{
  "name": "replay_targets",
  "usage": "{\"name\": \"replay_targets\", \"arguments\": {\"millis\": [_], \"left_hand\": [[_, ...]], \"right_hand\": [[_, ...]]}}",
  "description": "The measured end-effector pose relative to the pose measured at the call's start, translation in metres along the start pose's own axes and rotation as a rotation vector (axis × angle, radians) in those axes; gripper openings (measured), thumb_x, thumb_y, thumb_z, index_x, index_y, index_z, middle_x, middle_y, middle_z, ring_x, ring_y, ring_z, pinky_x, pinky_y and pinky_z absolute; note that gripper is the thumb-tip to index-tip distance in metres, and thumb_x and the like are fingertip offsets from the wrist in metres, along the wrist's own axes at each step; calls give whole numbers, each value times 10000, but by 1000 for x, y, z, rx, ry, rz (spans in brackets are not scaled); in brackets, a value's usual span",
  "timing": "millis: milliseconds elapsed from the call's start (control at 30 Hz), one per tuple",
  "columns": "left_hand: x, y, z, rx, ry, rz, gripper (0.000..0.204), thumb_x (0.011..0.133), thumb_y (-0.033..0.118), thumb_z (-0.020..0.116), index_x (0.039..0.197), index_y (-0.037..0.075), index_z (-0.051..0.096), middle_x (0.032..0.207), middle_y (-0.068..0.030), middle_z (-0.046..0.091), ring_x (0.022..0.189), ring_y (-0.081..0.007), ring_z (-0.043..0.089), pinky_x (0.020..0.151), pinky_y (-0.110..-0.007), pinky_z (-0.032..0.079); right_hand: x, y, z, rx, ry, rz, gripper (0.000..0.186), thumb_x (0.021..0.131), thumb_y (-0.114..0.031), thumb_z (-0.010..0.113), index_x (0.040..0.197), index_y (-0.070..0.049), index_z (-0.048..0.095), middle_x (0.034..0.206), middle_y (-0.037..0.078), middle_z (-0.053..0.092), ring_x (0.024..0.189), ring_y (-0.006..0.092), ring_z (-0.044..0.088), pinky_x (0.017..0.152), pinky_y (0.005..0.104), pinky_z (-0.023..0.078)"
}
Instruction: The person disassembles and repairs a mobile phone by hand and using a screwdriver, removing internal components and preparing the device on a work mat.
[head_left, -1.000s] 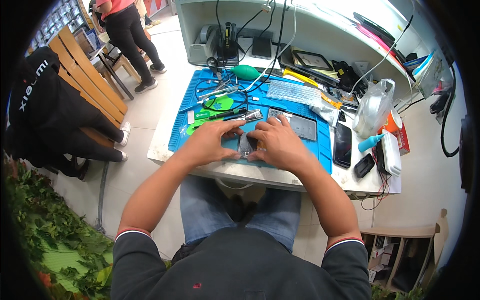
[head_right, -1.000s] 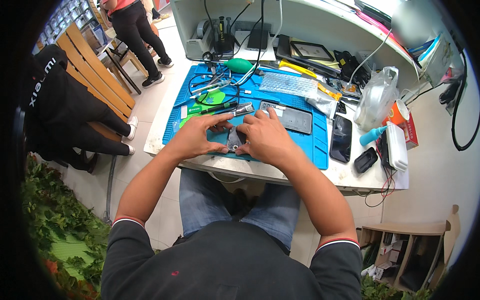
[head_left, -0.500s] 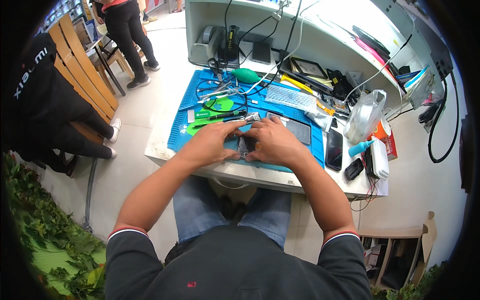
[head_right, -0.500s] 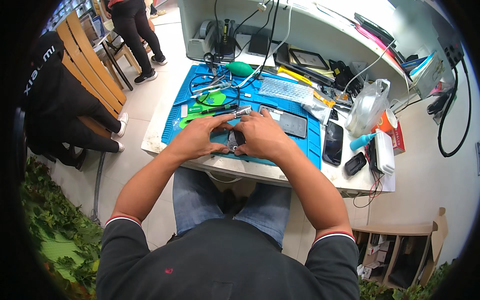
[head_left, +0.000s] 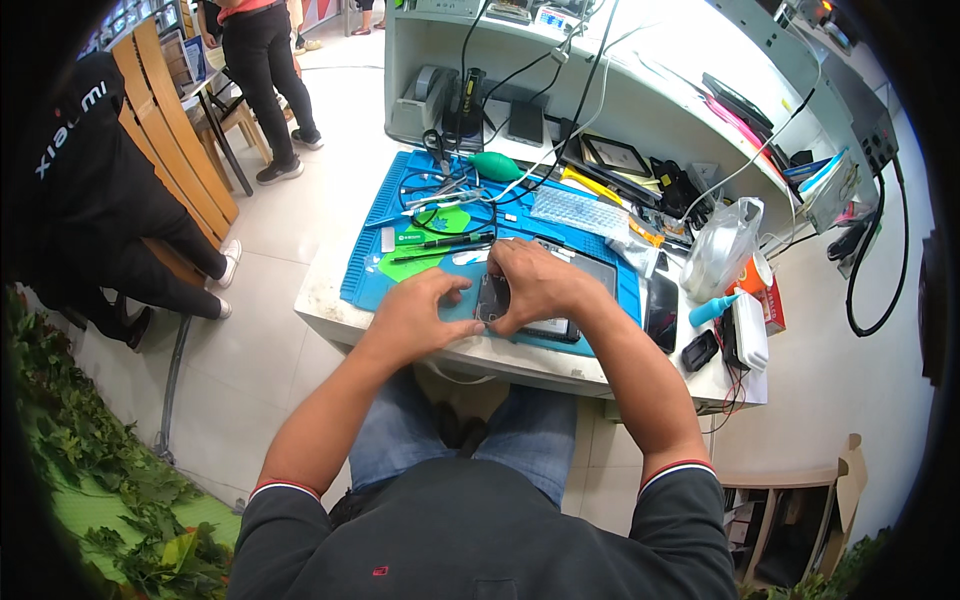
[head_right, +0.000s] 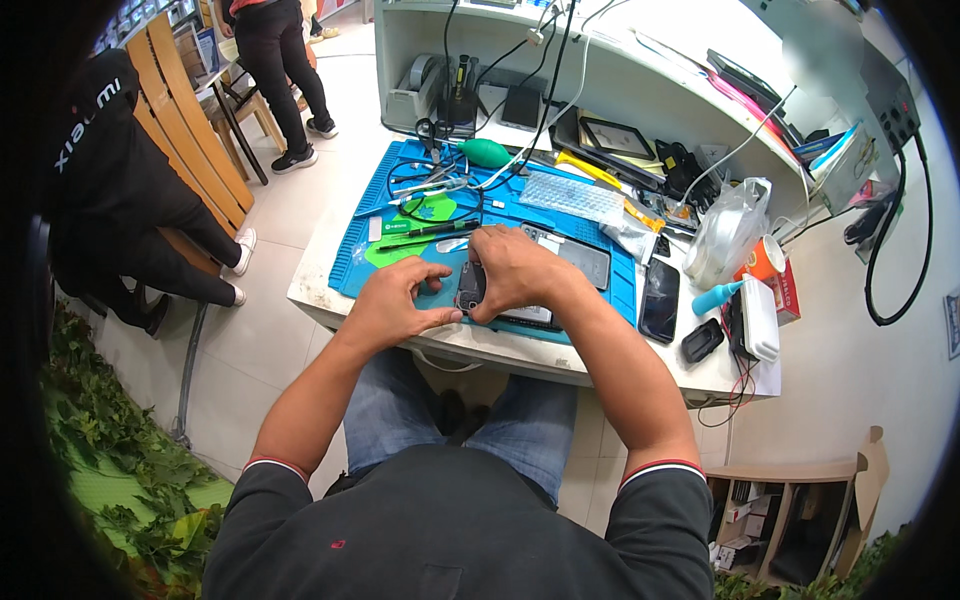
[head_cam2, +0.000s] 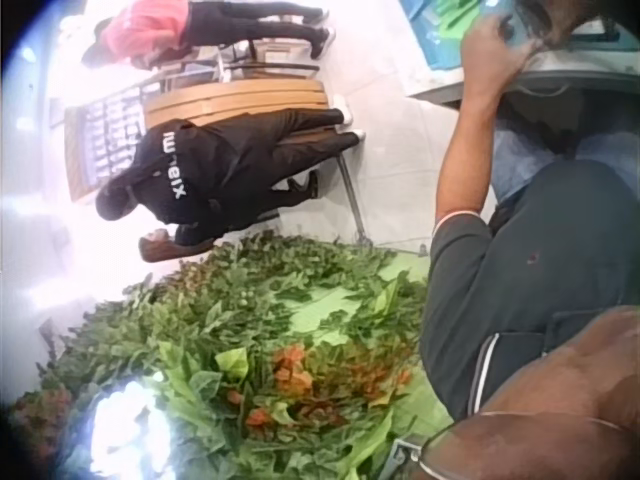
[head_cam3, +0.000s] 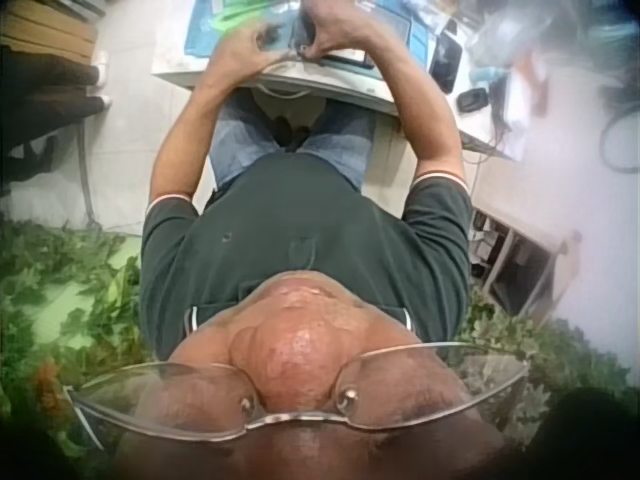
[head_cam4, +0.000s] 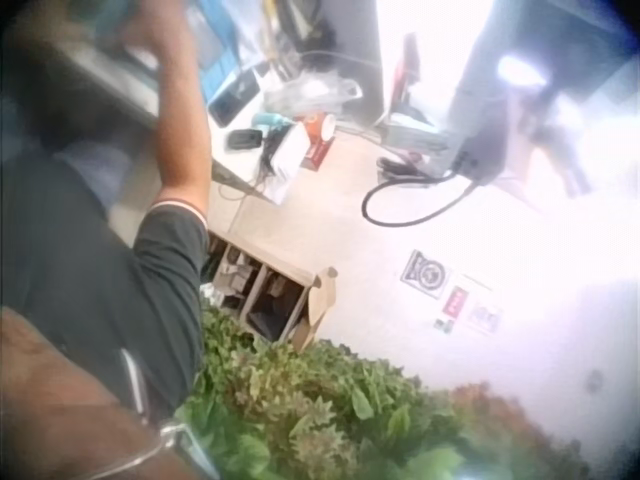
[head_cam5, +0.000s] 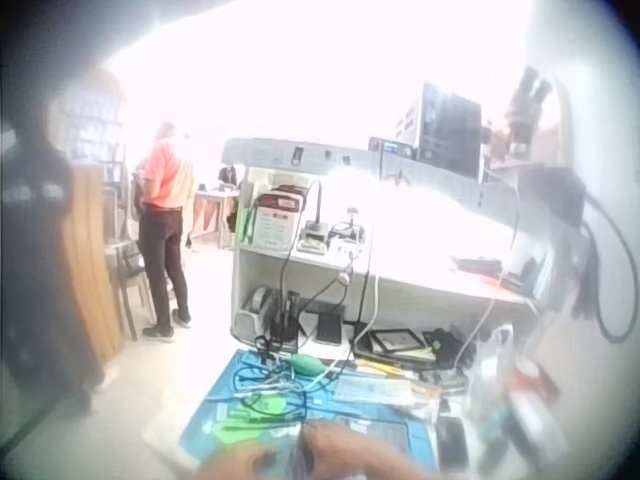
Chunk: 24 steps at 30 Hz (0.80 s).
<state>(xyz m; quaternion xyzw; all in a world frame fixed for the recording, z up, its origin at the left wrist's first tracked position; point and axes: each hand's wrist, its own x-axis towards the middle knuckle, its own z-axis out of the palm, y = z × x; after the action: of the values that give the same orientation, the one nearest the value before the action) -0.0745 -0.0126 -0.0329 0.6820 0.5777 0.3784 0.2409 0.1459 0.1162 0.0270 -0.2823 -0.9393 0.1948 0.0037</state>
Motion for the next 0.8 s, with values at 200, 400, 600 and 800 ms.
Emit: {"name": "replay_targets", "arguments": {"millis": [200,400,600,800], "left_hand": [[0,6,-1,55,-36,-25,614,768,375,1028,1240,39,825,1105,-114,804,1012,-288,780,894,-407,618],[2,10,1,-324,-117,-93,507,875,256,1000,1298,38,827,1106,-93,835,1017,-198,802,901,-349,628],[21,39,3,-937,118,27,384,910,27,956,1276,11,841,1174,-92,840,1079,-158,787,983,-317,642],[35,49,-1,-852,96,275,239,901,-51,927,1128,2,873,1126,-115,839,1041,-171,774,931,-315,631]], "right_hand": [[-7,4,-11,288,-37,29,626,819,-320,993,1288,17,752,1145,219,792,1083,369,763,954,461,594],[-20,23,-13,610,89,-27,388,986,-220,907,1265,26,797,1138,121,822,1078,198,758,983,370,599],[-66,3,-17,1084,451,-145,220,1009,-48,865,1205,32,803,1156,78,789,1084,150,737,968,329,588],[-81,-3,32,1142,870,-234,261,1000,-30,873,1256,-10,826,1203,69,789,1082,146,746,967,313,606]]}}
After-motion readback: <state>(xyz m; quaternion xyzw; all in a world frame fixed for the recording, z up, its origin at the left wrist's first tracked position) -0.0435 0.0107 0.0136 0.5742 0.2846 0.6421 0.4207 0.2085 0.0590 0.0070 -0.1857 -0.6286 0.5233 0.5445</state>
